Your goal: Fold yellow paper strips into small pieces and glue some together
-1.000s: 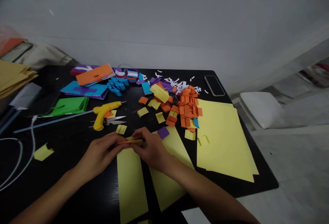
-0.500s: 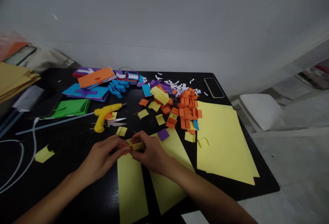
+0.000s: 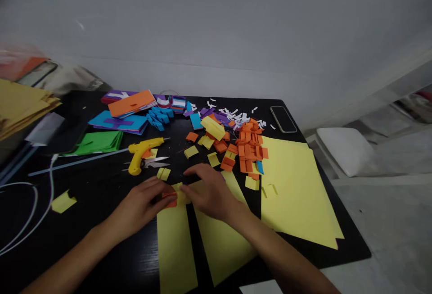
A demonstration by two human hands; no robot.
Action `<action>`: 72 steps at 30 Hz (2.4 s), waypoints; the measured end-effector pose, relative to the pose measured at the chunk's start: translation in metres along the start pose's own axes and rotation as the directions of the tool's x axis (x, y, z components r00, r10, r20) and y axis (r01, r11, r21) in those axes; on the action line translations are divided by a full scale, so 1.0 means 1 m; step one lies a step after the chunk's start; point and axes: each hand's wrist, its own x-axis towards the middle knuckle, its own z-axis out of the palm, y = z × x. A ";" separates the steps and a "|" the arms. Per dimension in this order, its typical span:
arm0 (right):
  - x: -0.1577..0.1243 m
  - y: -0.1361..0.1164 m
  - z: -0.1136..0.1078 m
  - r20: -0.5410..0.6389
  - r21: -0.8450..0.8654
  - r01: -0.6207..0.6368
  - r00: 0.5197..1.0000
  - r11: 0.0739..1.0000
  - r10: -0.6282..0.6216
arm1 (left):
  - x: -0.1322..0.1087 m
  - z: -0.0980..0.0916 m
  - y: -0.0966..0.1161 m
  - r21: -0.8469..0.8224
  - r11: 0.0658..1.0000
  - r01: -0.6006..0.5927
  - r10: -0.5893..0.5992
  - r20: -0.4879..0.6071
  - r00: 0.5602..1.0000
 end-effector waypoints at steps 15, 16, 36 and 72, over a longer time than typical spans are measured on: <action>0.073 0.043 -0.025 -0.029 -0.645 -0.107 0.993 0.756 0.115 | 0.001 -0.010 -0.003 0.119 0.989 -0.086 0.114 -0.253 0.961; 0.073 0.043 -0.025 -0.040 -0.640 -0.113 0.993 0.760 0.114 | 0.001 -0.011 -0.003 0.120 0.989 -0.090 0.119 -0.261 0.958; 0.072 0.024 -0.031 -0.351 -0.193 -0.216 0.926 0.957 0.138 | -0.001 -0.010 -0.003 0.052 0.992 -0.117 0.128 -0.374 0.918; 0.044 -0.023 0.010 0.609 0.718 -0.672 0.733 0.183 0.304 | 0.005 -0.013 0.005 -0.514 0.854 0.087 -0.265 -0.284 0.922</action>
